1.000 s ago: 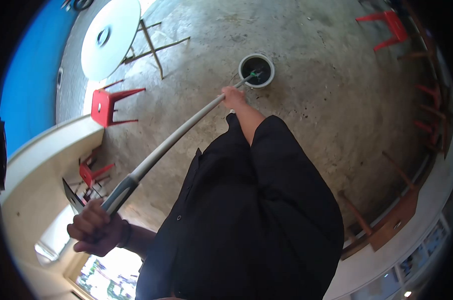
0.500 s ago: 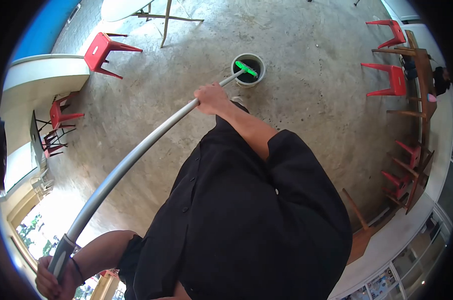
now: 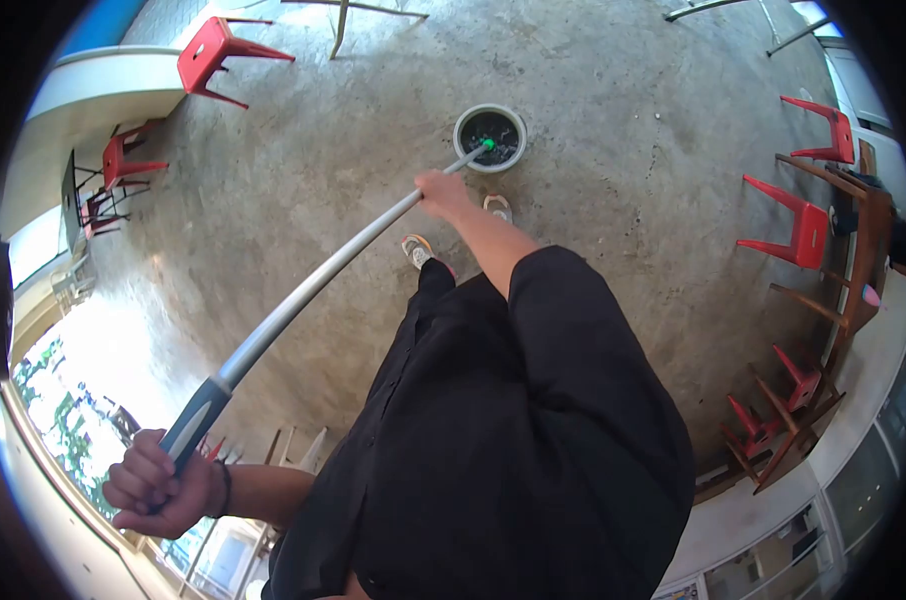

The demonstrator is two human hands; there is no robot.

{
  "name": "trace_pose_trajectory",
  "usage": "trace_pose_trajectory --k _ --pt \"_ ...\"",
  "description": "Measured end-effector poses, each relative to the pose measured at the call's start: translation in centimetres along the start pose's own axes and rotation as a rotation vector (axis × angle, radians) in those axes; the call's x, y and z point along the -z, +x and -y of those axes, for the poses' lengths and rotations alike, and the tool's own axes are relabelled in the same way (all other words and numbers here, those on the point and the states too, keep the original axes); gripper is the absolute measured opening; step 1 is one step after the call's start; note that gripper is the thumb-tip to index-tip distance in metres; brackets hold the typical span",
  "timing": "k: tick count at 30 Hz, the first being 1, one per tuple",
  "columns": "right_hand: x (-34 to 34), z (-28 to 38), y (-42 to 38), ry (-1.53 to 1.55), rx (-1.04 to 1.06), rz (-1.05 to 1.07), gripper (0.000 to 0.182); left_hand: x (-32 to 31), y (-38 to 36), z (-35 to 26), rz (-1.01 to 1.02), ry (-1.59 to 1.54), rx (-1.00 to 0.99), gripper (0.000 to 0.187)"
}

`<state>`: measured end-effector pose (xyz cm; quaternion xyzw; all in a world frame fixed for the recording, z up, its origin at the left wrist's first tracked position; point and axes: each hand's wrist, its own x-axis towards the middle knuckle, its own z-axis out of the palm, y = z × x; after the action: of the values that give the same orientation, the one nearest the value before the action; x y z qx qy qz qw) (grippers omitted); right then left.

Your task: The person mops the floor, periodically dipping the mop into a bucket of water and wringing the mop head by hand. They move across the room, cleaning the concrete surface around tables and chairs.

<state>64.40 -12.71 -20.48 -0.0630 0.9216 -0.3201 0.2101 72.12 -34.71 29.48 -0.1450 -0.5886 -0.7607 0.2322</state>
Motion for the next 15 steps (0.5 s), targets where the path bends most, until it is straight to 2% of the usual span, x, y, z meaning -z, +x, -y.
trace_pose_trajectory --k 4,7,10,13,15 --pt "0.2 -3.2 -0.1 0.001 -0.035 0.022 0.015 -4.0 -2.9 2.0 0.035 0.125 0.040 0.037" --pt "1.5 -2.9 0.0 -0.110 0.060 0.193 0.015 -3.9 -3.7 0.3 -0.023 0.218 0.036 0.037" --pt "2.2 -1.1 -1.7 -0.072 0.190 0.190 0.015 -1.5 -4.0 -4.8 -0.028 0.168 -0.025 0.037" --pt "2.8 0.8 -5.3 0.086 0.376 -0.072 0.020 1.8 -4.7 -12.9 0.060 0.185 -0.105 0.034" --pt "2.4 1.5 -6.6 0.080 0.366 -0.138 0.027 3.1 -6.0 -18.7 0.020 0.112 -0.133 0.035"
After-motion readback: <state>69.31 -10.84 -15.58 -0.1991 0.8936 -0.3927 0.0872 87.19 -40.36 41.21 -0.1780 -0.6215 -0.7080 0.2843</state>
